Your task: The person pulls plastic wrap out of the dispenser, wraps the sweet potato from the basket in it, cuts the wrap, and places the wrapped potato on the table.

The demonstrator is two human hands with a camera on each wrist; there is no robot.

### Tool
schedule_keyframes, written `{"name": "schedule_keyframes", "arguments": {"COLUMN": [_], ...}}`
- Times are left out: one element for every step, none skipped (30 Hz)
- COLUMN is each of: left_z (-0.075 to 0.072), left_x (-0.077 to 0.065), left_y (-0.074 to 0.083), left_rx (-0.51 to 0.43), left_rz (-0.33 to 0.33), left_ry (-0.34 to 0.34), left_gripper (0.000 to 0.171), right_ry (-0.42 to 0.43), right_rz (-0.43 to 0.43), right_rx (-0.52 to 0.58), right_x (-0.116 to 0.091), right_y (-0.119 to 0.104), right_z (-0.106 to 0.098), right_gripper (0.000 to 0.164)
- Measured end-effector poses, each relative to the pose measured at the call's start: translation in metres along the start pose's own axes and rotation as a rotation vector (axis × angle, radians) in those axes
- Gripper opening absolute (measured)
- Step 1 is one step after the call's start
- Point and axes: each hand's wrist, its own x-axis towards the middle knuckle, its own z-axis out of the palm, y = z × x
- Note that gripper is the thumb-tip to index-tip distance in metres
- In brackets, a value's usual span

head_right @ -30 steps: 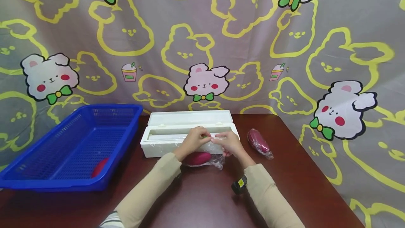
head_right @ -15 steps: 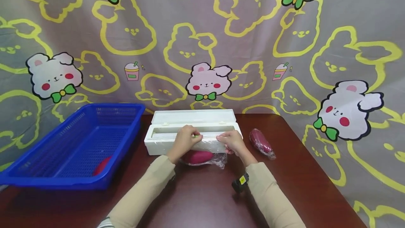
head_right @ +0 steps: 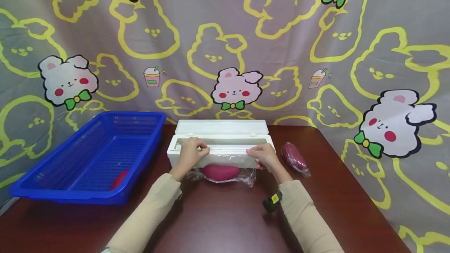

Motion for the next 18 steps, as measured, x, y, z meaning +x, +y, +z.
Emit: {"name": "schedule_keyframes", "arguments": {"left_z": [-0.002,-0.004,-0.006,-0.008,-0.010,-0.012,-0.014,-0.015,-0.017,-0.020,-0.021,-0.023,-0.025,-0.026,-0.027,-0.028,-0.028,-0.028], "left_x": [0.000,-0.001,-0.002,-0.002,-0.003,-0.002,-0.002,-0.002,-0.002,-0.001,-0.001,0.000,0.000,0.000,0.000,0.001,0.001,0.001], "left_y": [-0.001,-0.003,-0.004,-0.006,-0.006,-0.007,-0.007,-0.007,-0.006,-0.006,-0.005,-0.005,-0.004,-0.003,-0.003,-0.002,-0.001,-0.001], "left_rx": [0.002,0.009,0.016,0.026,0.032,0.039,0.046,0.055,0.067,0.078,0.086,0.095,0.105,0.107,0.110,0.104,0.095,0.085], "left_rz": [-0.009,-0.025,-0.046,-0.067,-0.087,-0.109,-0.133,-0.157,-0.180,-0.207,-0.235,-0.264,-0.290,-0.312,-0.331,-0.356,-0.376,-0.391], "left_ry": [-0.001,0.002,0.003,0.002,-0.005,-0.019,-0.033,-0.051,-0.070,-0.089,-0.107,-0.127,-0.145,-0.165,-0.183,-0.197,-0.209,-0.219], "left_gripper": [0.004,0.005,0.005,0.005,0.005,0.004,0.005,0.005,0.005,0.006,0.007,0.008,0.010,0.012,0.013,0.015,0.016,0.017], "right_ry": [-0.009,-0.015,-0.024,-0.030,-0.027,-0.022,-0.016,-0.013,-0.011,-0.009,-0.013,-0.017,-0.018,-0.018,-0.019,-0.018,-0.021,-0.019], "right_rz": [-0.007,-0.009,-0.013,-0.009,-0.001,0.008,0.014,0.019,0.024,0.027,0.027,0.026,0.028,0.030,0.031,0.033,0.033,0.036], "right_rx": [-0.006,-0.009,-0.015,-0.015,-0.017,-0.018,-0.018,-0.017,-0.015,-0.012,-0.010,-0.010,-0.010,-0.009,-0.008,-0.010,-0.014,-0.014], "right_x": [0.000,0.001,0.001,0.001,0.001,0.001,0.002,0.002,0.002,0.002,0.002,0.002,0.002,0.002,0.002,0.002,0.002,0.002], "right_y": [0.000,-0.001,-0.001,-0.002,-0.002,-0.002,-0.002,-0.002,-0.002,-0.002,-0.002,-0.002,-0.001,-0.001,-0.001,-0.001,-0.001,-0.001], "right_z": [0.000,0.000,0.000,0.000,0.000,0.000,0.000,0.000,0.000,0.001,0.001,0.001,0.001,0.001,0.001,0.001,0.001,0.001], "right_gripper": [0.034,0.035,0.036,0.037,0.036,0.036,0.035,0.035,0.034,0.034,0.033,0.033,0.033,0.033,0.032,0.032,0.033,0.033]}}
